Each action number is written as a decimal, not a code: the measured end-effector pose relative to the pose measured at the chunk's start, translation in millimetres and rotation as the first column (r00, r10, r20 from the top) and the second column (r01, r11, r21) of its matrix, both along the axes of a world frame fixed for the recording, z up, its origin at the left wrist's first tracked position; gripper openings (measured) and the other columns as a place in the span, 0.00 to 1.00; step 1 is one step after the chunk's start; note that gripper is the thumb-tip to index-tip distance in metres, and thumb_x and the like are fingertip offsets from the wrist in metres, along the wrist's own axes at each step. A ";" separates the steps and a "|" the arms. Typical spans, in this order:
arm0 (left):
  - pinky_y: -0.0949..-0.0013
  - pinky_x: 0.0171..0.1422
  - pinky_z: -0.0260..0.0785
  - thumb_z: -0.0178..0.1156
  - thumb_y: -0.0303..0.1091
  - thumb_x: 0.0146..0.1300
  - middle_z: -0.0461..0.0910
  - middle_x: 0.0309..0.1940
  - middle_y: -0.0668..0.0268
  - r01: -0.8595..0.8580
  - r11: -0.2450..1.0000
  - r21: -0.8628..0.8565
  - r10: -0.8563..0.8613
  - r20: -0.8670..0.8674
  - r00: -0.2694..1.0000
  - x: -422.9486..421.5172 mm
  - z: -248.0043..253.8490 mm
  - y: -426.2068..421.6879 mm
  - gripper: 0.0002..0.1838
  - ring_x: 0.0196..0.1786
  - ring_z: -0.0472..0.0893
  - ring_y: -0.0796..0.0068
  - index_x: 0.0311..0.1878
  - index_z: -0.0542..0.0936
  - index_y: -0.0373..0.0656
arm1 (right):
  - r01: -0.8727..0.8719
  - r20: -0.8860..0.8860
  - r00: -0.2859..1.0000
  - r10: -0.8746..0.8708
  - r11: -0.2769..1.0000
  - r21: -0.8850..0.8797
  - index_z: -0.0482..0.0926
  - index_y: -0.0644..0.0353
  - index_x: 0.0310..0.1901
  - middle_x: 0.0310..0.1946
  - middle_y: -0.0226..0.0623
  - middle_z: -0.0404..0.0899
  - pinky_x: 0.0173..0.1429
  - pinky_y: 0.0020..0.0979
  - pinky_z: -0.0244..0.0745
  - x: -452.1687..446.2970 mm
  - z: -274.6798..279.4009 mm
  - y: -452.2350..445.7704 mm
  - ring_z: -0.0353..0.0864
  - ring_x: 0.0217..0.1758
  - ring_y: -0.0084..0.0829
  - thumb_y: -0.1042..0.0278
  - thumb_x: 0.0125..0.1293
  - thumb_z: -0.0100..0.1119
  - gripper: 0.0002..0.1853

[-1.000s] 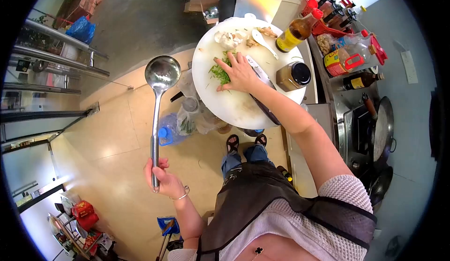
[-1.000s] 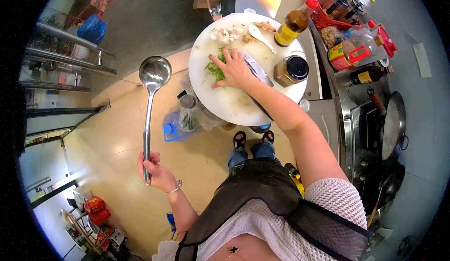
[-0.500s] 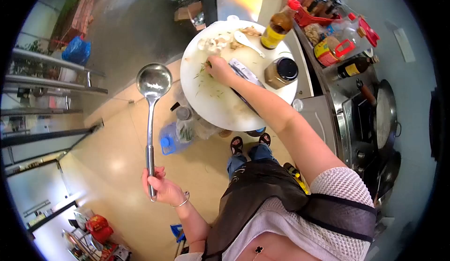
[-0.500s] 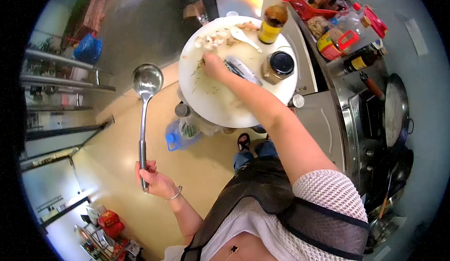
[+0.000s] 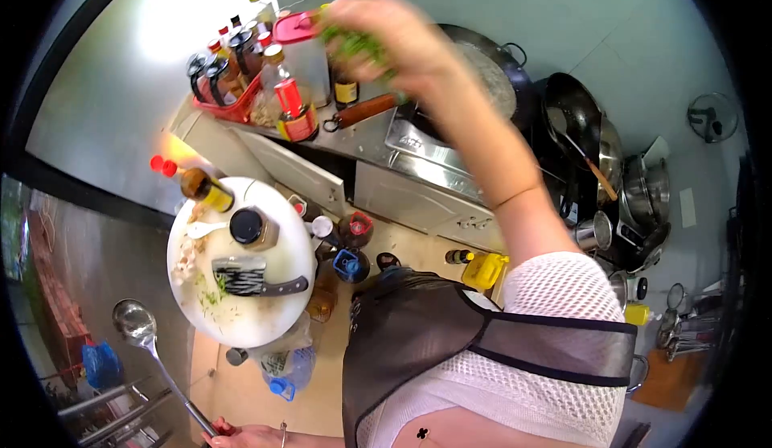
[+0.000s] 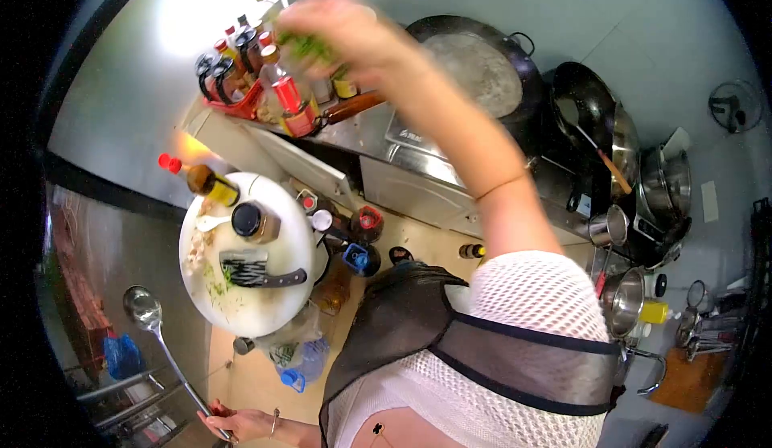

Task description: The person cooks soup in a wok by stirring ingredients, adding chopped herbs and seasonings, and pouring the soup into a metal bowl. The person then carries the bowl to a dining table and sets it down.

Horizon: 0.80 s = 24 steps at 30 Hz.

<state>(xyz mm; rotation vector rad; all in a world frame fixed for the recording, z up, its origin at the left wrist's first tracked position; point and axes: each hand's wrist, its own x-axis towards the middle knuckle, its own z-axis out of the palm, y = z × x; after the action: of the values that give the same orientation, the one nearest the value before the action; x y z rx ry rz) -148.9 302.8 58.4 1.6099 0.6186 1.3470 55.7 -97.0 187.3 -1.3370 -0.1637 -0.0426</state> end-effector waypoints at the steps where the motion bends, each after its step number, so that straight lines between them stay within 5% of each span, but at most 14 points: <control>1: 0.72 0.33 0.67 0.53 0.39 0.56 0.73 0.31 0.57 -0.002 1.000 -0.003 0.002 -0.007 1.000 15.8 16.6 -8.0 0.17 0.31 0.72 0.68 0.37 0.75 0.30 | 0.239 0.121 0.968 -0.220 0.955 -0.176 0.72 0.59 0.32 0.22 0.29 0.70 0.16 0.18 0.59 2.4 22.0 -33.9 0.63 0.15 0.18 0.62 0.57 0.53 0.09; 2: 0.72 0.33 0.67 0.53 0.39 0.56 0.73 0.31 0.57 0.002 1.000 -0.012 -0.002 -0.002 1.000 13.9 18.0 -9.0 0.17 0.31 0.72 0.68 0.37 0.75 0.30 | 0.463 0.118 0.877 -0.465 0.754 -0.466 0.74 0.62 0.35 0.24 0.31 0.74 0.24 0.25 0.67 -19.3 58.0 -41.7 0.68 0.22 0.23 0.60 0.59 0.51 0.13; 3: 0.72 0.33 0.67 0.53 0.39 0.56 0.73 0.30 0.58 -0.004 1.000 -0.016 0.005 0.037 0.999 11.1 19.8 -9.8 0.17 0.31 0.72 0.69 0.37 0.75 0.31 | 0.551 0.235 0.827 -0.511 0.650 -0.523 0.74 0.62 0.35 0.24 0.32 0.74 0.24 0.25 0.66 -28.2 61.2 -69.5 0.68 0.22 0.22 0.60 0.59 0.51 0.12; 6: 0.71 0.33 0.67 0.54 0.38 0.56 0.72 0.30 0.58 0.001 1.000 -0.004 -0.001 0.079 0.997 8.3 19.3 -25.2 0.16 0.32 0.72 0.70 0.37 0.75 0.32 | 0.833 0.758 0.536 -0.372 0.092 -0.545 0.72 0.60 0.33 0.24 0.32 0.72 0.23 0.26 0.67 -17.6 5.2 -179.2 0.70 0.20 0.26 0.61 0.55 0.54 0.11; 8: 0.72 0.33 0.67 0.54 0.38 0.56 0.72 0.28 0.59 -0.017 1.000 0.014 0.016 0.077 0.997 34.5 9.0 -33.1 0.16 0.30 0.72 0.71 0.37 0.75 0.31 | 0.698 0.697 0.583 -0.418 -0.181 -0.693 0.75 0.58 0.36 0.35 0.39 0.76 0.37 0.40 0.70 14.4 -85.6 -235.4 0.75 0.33 0.38 0.59 0.50 0.57 0.14; 10: 0.74 0.41 0.68 0.51 0.37 0.60 0.75 0.33 0.56 0.121 0.992 -0.024 -0.118 0.122 0.986 39.1 -5.8 -10.4 0.19 0.32 0.75 0.72 0.45 0.71 0.28 | 0.383 0.502 0.829 -0.247 -0.402 -0.832 0.76 0.59 0.36 0.40 0.44 0.74 0.42 0.39 0.68 13.6 -162.6 -278.6 0.74 0.41 0.40 0.60 0.51 0.55 0.13; 14: 0.72 0.43 0.69 0.52 0.35 0.60 0.74 0.36 0.53 0.122 0.990 0.068 -0.132 0.154 0.979 36.4 12.9 -22.9 0.18 0.34 0.75 0.70 0.44 0.70 0.26 | 0.701 0.609 0.544 -0.578 -0.086 -0.708 0.75 0.66 0.28 0.20 0.49 0.73 0.31 0.34 0.68 4.2 -63.9 -270.8 0.75 0.25 0.40 0.62 0.50 0.54 0.13; 16: 0.72 0.43 0.69 0.51 0.35 0.60 0.74 0.36 0.54 0.114 0.991 0.071 -0.124 0.165 0.978 26.7 16.1 -24.5 0.18 0.34 0.75 0.70 0.44 0.70 0.26 | 0.739 0.619 0.531 -0.578 -0.040 -0.672 0.75 0.66 0.26 0.22 0.45 0.75 0.33 0.30 0.68 -12.1 -34.5 -262.2 0.75 0.26 0.36 0.65 0.54 0.49 0.12; 18: 0.72 0.43 0.69 0.51 0.35 0.60 0.74 0.36 0.54 0.105 0.992 0.067 -0.115 0.167 0.979 24.6 16.4 -28.5 0.18 0.34 0.75 0.71 0.44 0.70 0.26 | 0.821 0.661 0.554 -0.507 0.465 -0.332 0.75 0.65 0.28 0.25 0.40 0.77 0.37 0.28 0.67 -22.2 -30.1 -270.2 0.74 0.30 0.32 0.67 0.58 0.44 0.11; 19: 0.72 0.44 0.69 0.51 0.35 0.60 0.74 0.36 0.54 0.094 0.993 0.070 -0.105 0.170 0.980 24.7 16.8 -31.8 0.18 0.34 0.75 0.71 0.44 0.70 0.26 | 0.540 0.407 0.734 -0.544 0.831 0.135 0.74 0.63 0.32 0.28 0.37 0.76 0.42 0.29 0.66 -10.6 -66.6 -296.5 0.74 0.33 0.31 0.67 0.60 0.43 0.11; 20: 0.72 0.44 0.69 0.51 0.36 0.60 0.74 0.36 0.54 0.086 0.993 0.075 -0.098 0.170 0.981 20.9 17.0 -29.5 0.18 0.35 0.75 0.71 0.44 0.70 0.26 | 0.613 0.021 0.785 -0.619 0.771 -0.174 0.73 0.66 0.35 0.29 0.42 0.76 0.42 0.32 0.67 23.7 -146.0 -348.1 0.75 0.34 0.32 0.68 0.59 0.44 0.10; 21: 0.72 0.43 0.69 0.50 0.35 0.60 0.75 0.34 0.54 0.115 0.993 0.025 -0.117 0.161 0.980 18.2 11.5 -18.2 0.17 0.34 0.74 0.71 0.44 0.70 0.27 | 0.607 0.011 0.788 -0.615 0.774 -0.182 0.73 0.66 0.35 0.29 0.42 0.76 0.42 0.32 0.67 16.4 -150.3 -342.0 0.75 0.34 0.32 0.68 0.59 0.44 0.10; 23: 0.73 0.38 0.66 0.49 0.38 0.60 0.73 0.29 0.59 0.124 0.992 -0.013 -0.119 0.182 0.976 25.2 -1.2 3.9 0.17 0.31 0.71 0.72 0.43 0.72 0.31 | 0.729 0.560 0.637 -0.530 0.178 -0.661 0.76 0.63 0.29 0.26 0.45 0.76 0.42 0.35 0.67 24.3 -143.1 -312.5 0.75 0.33 0.41 0.66 0.53 0.49 0.10; 24: 0.73 0.34 0.63 0.48 0.42 0.61 0.70 0.24 0.64 0.116 0.992 -0.042 -0.107 0.181 0.978 15.2 4.2 -0.6 0.17 0.28 0.69 0.74 0.41 0.73 0.36 | 0.728 0.747 0.602 -0.283 -0.190 -0.659 0.77 0.62 0.26 0.25 0.46 0.76 0.42 0.37 0.67 33.3 -140.0 -279.6 0.75 0.33 0.45 0.65 0.50 0.51 0.09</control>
<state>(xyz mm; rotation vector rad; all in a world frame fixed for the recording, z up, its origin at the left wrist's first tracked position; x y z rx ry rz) -133.7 302.3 62.6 1.4421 0.4451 1.3627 89.0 -376.6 47.3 -2.7846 0.1907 -1.1860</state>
